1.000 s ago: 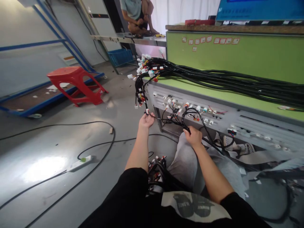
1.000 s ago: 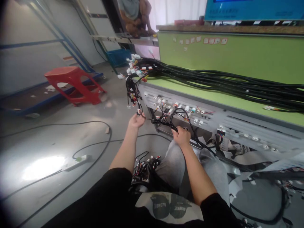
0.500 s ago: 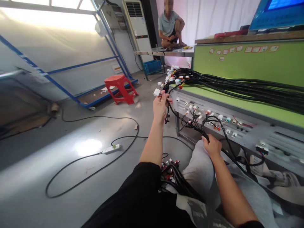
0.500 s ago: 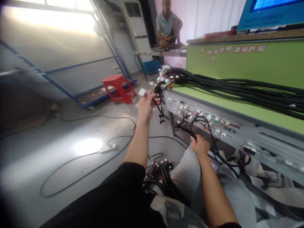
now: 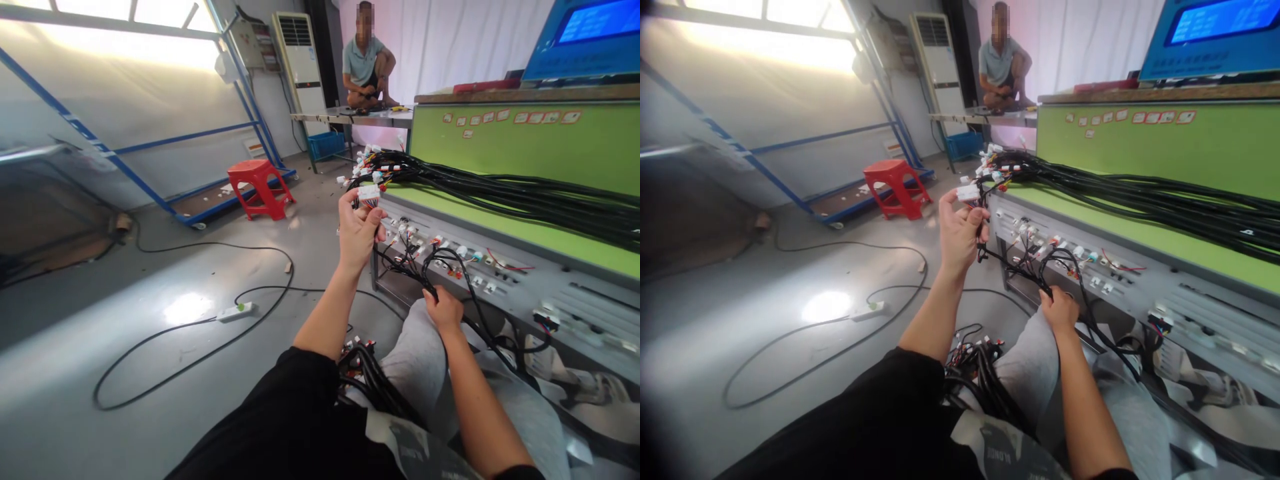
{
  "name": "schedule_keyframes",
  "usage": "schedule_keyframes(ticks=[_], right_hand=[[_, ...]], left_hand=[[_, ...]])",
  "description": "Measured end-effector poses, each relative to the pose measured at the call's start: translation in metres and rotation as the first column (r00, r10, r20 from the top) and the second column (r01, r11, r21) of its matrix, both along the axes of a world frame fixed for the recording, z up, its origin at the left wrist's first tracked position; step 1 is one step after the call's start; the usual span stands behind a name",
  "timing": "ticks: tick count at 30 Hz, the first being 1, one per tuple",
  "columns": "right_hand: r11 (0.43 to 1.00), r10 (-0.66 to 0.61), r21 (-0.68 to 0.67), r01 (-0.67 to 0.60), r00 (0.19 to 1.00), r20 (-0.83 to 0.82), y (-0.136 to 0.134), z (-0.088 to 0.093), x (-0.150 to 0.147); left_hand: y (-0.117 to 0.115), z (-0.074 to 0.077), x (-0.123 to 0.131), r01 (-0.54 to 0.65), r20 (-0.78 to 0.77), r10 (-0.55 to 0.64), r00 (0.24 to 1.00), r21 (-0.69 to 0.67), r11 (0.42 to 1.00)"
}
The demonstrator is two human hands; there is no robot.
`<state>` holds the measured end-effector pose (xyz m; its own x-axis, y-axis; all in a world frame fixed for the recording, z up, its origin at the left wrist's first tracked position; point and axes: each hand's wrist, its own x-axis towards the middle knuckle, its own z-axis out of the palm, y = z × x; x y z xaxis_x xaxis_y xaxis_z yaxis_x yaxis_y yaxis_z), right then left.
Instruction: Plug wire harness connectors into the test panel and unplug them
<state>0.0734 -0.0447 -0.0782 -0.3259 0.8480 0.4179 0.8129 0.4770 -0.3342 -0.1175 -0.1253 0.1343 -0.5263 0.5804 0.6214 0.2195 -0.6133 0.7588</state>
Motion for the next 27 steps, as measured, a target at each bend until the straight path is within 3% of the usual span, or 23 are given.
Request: schedule_keyframes(ticks=[9, 19, 27], right_hand=[[1.000, -0.004, -0.022, 0.005, 1.000, 0.004, -0.002, 0.004, -0.001], [0.999, 0.004, -0.040, -0.003, 1.000, 0.021, -0.004, 0.008, -0.001], [0.995, 0.030, -0.097, -0.030, 1.000, -0.005, -0.007, 0.012, -0.001]], left_hand=[[0.006, 0.000, 0.008, -0.036, -0.101, 0.035, 0.994, -0.002, 0.999], [0.014, -0.012, 0.004, -0.077, -0.165, 0.069, 0.984, -0.040, 0.996], [0.031, -0.024, 0.010, -0.214, -0.263, 0.167, 0.950, -0.161, 0.963]])
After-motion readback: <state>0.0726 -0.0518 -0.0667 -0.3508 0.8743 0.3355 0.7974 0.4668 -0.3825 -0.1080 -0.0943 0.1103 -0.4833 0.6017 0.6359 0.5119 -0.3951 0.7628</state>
